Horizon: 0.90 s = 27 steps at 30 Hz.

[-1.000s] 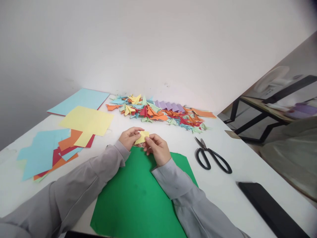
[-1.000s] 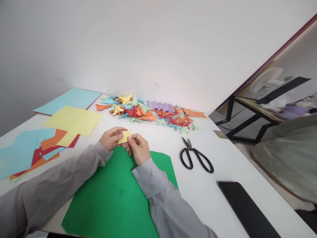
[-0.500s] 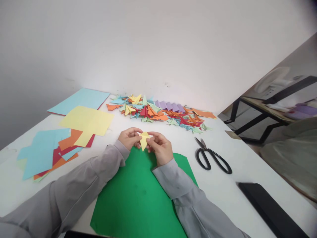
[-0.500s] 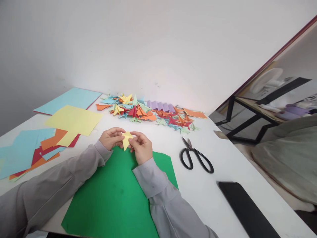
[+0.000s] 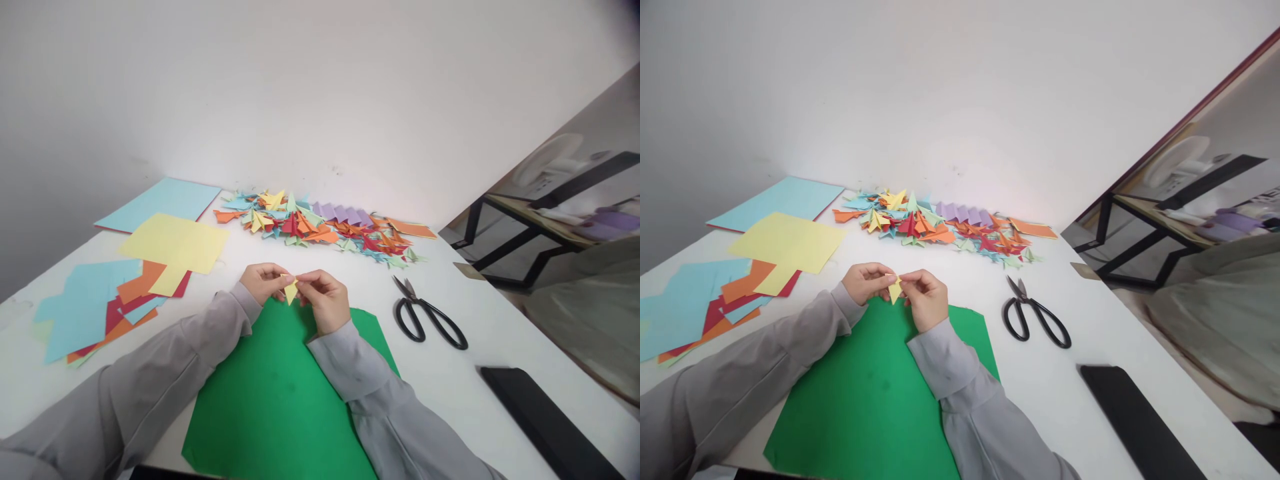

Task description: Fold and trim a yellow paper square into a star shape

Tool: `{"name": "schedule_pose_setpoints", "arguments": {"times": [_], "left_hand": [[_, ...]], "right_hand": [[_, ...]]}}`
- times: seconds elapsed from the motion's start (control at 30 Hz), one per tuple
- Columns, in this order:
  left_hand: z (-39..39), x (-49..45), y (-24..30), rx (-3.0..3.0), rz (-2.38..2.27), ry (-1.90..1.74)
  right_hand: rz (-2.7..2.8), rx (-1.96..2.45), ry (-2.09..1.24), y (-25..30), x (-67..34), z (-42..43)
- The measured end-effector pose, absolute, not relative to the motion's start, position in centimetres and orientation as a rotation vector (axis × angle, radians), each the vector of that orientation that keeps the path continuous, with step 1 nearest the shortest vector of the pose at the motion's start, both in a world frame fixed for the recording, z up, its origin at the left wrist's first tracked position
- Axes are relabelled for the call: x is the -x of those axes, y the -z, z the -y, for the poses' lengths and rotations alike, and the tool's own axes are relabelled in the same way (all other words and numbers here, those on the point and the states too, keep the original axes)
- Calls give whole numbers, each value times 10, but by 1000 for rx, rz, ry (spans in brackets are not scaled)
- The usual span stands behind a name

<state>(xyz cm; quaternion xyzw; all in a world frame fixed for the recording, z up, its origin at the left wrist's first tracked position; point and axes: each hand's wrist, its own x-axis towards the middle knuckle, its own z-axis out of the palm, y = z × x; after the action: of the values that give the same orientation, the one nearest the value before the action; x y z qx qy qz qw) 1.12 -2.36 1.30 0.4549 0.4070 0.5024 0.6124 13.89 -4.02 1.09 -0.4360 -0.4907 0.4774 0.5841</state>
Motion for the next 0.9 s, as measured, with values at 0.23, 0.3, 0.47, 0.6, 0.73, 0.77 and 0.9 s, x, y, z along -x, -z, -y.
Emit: {"name": "schedule_pose_setpoints", "arguments": {"times": [0.23, 0.3, 0.47, 0.6, 0.73, 0.77, 0.9], "left_hand": [[25, -9, -12, -1163, -1008, -1247], [26, -9, -15, -1175, -1011, -1252], [26, -9, -18, -1167, -982, -1209], [24, -9, -14, -1120, -960, -1185], [25, -9, -13, -1155, -950, -1201], [25, -9, -13, -1168, -954, -1203], [27, -10, -16, -1174, -942, -1188]], "right_hand": [[1073, 1016, -1256, -11, -138, 40], [1119, 1030, -1219, -10, -138, 39], [1216, 1012, -1153, -11, -140, 40], [1206, 1020, -1164, -12, -139, 39], [1188, 1028, -1218, -13, -137, 41], [1193, 1029, -1233, -13, -137, 42], [1261, 1037, -1238, -15, -137, 43]]}}
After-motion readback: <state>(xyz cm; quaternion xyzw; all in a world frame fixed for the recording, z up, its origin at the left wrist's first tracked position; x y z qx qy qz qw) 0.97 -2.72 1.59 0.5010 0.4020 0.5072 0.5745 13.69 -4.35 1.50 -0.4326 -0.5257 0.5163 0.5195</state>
